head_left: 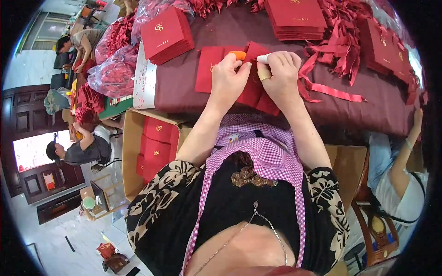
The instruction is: The person attaches and ties red ribbons onto small red gift bags by hand.
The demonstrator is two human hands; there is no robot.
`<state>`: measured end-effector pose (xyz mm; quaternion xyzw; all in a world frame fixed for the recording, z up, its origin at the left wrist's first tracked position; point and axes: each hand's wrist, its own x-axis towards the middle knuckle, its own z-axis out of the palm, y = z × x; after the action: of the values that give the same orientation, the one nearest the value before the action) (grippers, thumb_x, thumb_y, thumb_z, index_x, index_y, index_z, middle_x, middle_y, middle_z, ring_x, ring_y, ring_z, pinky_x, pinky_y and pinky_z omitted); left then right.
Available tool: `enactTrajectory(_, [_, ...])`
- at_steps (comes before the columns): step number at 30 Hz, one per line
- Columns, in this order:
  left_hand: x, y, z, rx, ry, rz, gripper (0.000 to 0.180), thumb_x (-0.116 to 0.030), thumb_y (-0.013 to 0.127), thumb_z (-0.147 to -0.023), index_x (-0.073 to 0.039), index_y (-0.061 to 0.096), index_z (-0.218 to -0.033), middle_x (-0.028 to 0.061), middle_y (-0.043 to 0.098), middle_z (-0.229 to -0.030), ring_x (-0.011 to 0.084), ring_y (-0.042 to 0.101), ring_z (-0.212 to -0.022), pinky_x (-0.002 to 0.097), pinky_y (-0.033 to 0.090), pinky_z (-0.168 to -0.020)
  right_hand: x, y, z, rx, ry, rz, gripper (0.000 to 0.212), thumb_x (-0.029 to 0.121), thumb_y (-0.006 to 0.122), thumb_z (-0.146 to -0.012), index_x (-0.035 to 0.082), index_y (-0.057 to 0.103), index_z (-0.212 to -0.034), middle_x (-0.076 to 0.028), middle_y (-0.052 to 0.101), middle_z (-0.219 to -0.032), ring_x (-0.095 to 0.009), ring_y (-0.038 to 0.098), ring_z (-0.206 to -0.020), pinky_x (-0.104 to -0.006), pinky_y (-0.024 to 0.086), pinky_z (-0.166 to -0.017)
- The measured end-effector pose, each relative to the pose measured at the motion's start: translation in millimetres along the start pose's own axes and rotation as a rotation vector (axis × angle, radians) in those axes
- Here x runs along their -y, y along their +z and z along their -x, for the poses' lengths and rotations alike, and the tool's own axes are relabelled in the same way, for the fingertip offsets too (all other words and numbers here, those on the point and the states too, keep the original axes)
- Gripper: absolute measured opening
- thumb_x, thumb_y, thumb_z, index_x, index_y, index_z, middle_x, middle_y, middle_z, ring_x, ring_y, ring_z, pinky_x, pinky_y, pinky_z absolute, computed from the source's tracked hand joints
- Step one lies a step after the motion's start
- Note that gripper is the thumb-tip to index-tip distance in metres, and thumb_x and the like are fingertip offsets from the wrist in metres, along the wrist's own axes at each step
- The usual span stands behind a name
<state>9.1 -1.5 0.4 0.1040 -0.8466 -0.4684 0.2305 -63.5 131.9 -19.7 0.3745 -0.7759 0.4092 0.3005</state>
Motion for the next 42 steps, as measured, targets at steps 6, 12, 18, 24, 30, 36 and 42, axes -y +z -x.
enactTrajectory(6, [2.1, 1.8, 1.9, -0.044, 0.121, -0.141, 0.014, -0.004, 0.067, -0.082, 0.002, 0.061, -0.094, 0.0066, 0.063, -0.069, 0.0026, 0.049, -0.061, 0.0227, 0.040, -0.051, 1.2, 1.6, -2.1, -0.032, -0.031, 0.005, 0.014, 0.007, 0.069, -0.071, 0.010, 0.058, -0.080, -0.004, 0.060, -0.075, -0.022, 0.058, -0.077, -0.0380, 0.037, -0.081])
enactTrajectory(12, [-3.9, 4.6, 3.5, -0.084, 0.304, -0.334, 0.011, -0.004, 0.063, -0.081, 0.001, 0.061, -0.091, 0.0147, 0.063, -0.072, 0.0261, 0.060, -0.065, 0.0375, 0.047, -0.059, 7.5, 1.5, -6.6, 0.006, -0.066, 0.104, 0.012, 0.008, 0.065, -0.071, 0.010, 0.054, -0.076, -0.005, 0.057, -0.072, -0.023, 0.056, -0.074, -0.0394, 0.037, -0.082])
enactTrajectory(18, [-10.6, 3.0, 4.2, -0.064, 0.400, -0.340, 0.011, -0.002, 0.060, -0.080, -0.002, 0.060, -0.091, 0.0165, 0.060, -0.075, 0.0343, 0.057, -0.072, 0.0430, 0.046, -0.063, 13.8, -13.1, -20.3, 0.154, -0.130, 0.161, 0.012, 0.005, 0.064, -0.070, 0.007, 0.055, -0.079, -0.007, 0.060, -0.074, -0.026, 0.057, -0.072, -0.0407, 0.038, -0.082])
enactTrajectory(24, [-9.7, -0.2, 0.9, 0.019, 0.295, -0.220, 0.015, -0.003, 0.058, -0.085, 0.000, 0.062, -0.099, 0.0090, 0.060, -0.074, 0.0171, 0.056, -0.069, 0.0317, 0.045, -0.061, 4.8, -18.1, -28.0, 0.256, -0.013, -0.020, 0.008, 0.005, 0.063, -0.074, 0.006, 0.057, -0.079, -0.008, 0.062, -0.075, -0.025, 0.059, -0.080, -0.0392, 0.038, -0.084])
enactTrajectory(30, [-5.8, -16.8, -15.7, 0.283, -0.065, 0.225, 0.018, -0.001, 0.055, -0.091, 0.002, 0.063, -0.107, -0.0021, 0.062, -0.082, 0.0030, 0.053, -0.075, 0.0210, 0.045, -0.066, -4.8, -29.5, -32.3, 0.249, 0.032, -0.183, 0.012, 0.005, 0.071, -0.072, 0.007, 0.064, -0.082, -0.005, 0.064, -0.079, -0.026, 0.058, -0.084, -0.0367, 0.038, -0.088])
enactTrajectory(36, [1.2, -3.0, -15.4, 0.138, 0.088, 0.181, 0.017, -0.005, 0.063, -0.086, 0.001, 0.064, -0.102, 0.0101, 0.065, -0.077, 0.0094, 0.058, -0.070, 0.0261, 0.047, -0.063, -9.5, -27.3, -30.6, 0.222, -0.010, -0.264, 0.012, 0.004, 0.069, -0.073, 0.007, 0.060, -0.081, -0.007, 0.062, -0.076, -0.025, 0.060, -0.081, -0.0388, 0.038, -0.088])
enactTrajectory(42, [0.0, 0.5, -17.9, 0.122, 0.099, 0.168, 0.017, -0.005, 0.063, -0.085, 0.002, 0.063, -0.101, 0.0136, 0.068, -0.083, 0.0144, 0.063, -0.073, 0.0287, 0.049, -0.065, -12.9, -26.7, -28.7, 0.227, 0.016, -0.297, 0.016, 0.002, 0.072, -0.071, 0.006, 0.063, -0.083, -0.006, 0.063, -0.084, -0.027, 0.056, -0.090, -0.0374, 0.042, -0.086])
